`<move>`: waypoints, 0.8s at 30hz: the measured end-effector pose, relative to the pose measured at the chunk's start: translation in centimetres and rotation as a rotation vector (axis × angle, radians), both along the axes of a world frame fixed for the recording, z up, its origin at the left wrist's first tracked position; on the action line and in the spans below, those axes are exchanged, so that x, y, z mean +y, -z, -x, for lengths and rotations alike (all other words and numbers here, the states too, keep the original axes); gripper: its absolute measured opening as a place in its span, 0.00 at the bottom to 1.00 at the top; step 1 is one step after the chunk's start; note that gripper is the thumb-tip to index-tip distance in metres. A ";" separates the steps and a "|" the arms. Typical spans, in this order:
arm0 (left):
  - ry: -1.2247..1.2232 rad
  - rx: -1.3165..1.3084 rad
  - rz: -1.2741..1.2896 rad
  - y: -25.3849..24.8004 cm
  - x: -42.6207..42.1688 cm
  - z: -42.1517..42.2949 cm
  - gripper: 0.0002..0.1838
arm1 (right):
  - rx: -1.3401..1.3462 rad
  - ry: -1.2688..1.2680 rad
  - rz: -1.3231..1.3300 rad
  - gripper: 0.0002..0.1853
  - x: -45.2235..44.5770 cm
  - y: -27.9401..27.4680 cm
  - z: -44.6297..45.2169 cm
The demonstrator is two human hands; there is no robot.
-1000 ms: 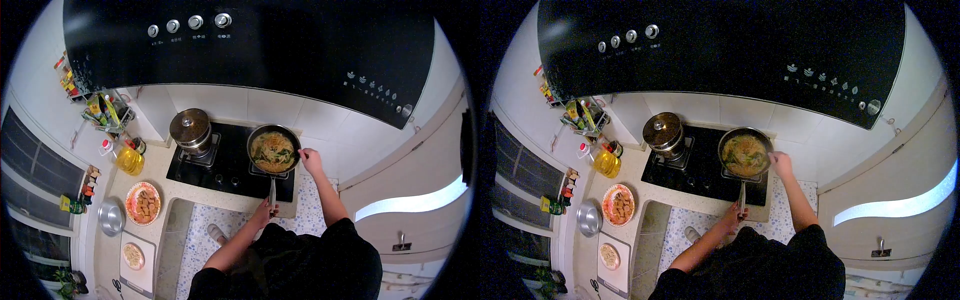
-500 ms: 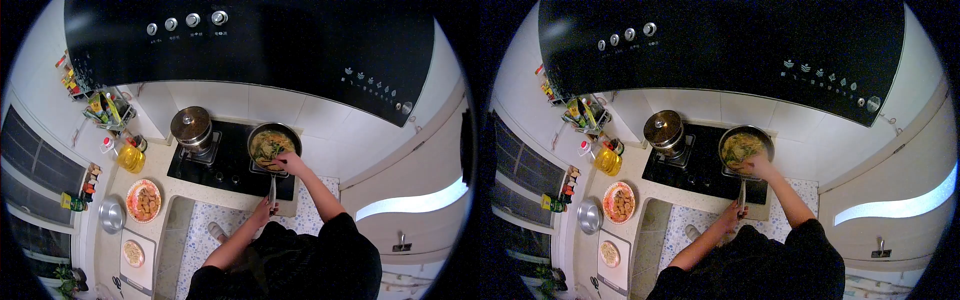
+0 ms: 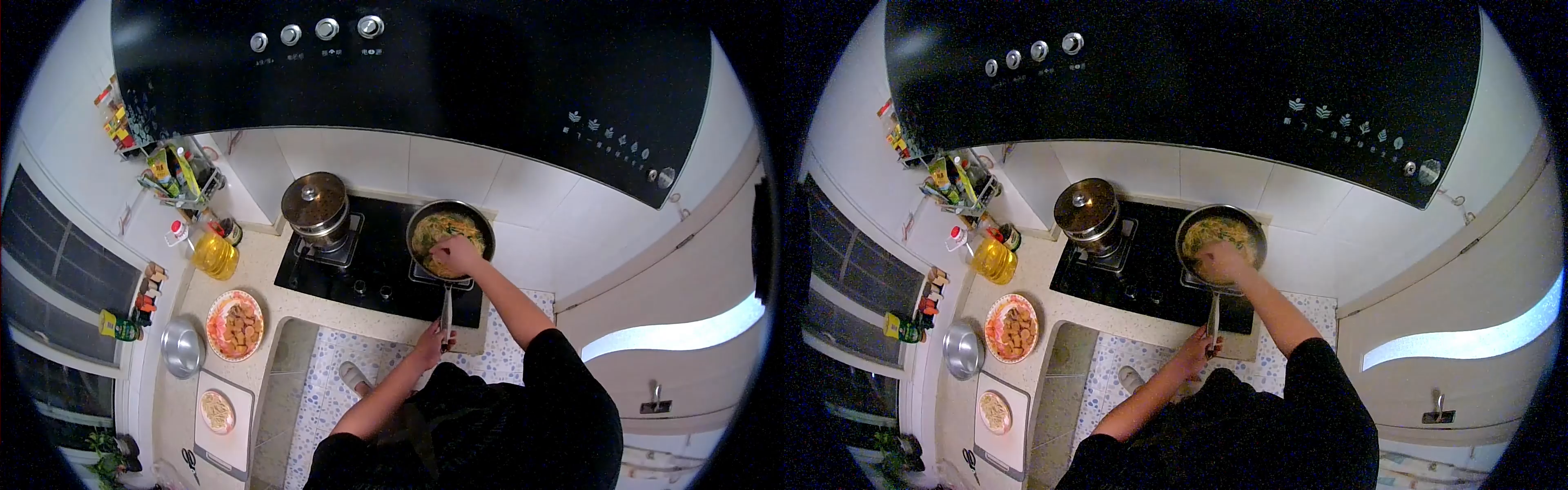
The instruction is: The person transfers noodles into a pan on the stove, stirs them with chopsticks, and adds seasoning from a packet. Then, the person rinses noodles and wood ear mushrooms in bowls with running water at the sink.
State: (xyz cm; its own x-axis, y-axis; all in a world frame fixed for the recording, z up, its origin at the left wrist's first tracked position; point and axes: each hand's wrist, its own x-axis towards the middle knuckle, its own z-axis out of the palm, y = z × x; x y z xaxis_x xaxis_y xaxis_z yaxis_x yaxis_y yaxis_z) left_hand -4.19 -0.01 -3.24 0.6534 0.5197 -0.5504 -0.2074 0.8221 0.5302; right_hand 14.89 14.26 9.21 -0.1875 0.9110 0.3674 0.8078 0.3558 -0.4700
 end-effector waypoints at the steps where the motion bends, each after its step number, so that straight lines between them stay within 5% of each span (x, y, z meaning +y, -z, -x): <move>1: 0.001 -0.003 0.001 -0.1 0.0 0.0 0.29 | -0.009 0.053 0.051 0.12 0.1 -0.2 -0.5; 6: -0.003 0.004 0.013 -0.4 0.1 -0.1 0.28 | -0.171 0.173 0.084 0.13 0.6 -2.8 -2.0; 9: -0.001 -0.005 0.032 -0.2 0.3 -0.2 0.27 | -0.016 0.018 -0.028 0.13 0.7 -2.3 -0.1; 12: -0.002 -0.010 0.024 0.0 0.1 -0.2 0.26 | -0.043 0.029 0.133 0.12 1.6 -0.3 1.1; 16: 0.012 -0.001 0.011 -0.1 0.2 0.0 0.26 | -0.015 0.189 -0.005 0.12 1.0 1.1 0.1; 24: 0.027 0.032 0.002 0.3 0.3 -0.2 0.29 | -0.041 0.352 0.023 0.14 -1.4 -4.4 -4.6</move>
State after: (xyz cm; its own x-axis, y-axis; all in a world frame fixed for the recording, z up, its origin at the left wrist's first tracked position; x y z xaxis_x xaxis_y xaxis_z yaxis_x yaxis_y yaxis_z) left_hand -3.98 0.27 -3.49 0.6490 0.5012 -0.5724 -0.1685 0.8283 0.5343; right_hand 19.44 12.83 13.58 0.1257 0.9304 0.3444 0.8972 0.0415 -0.4397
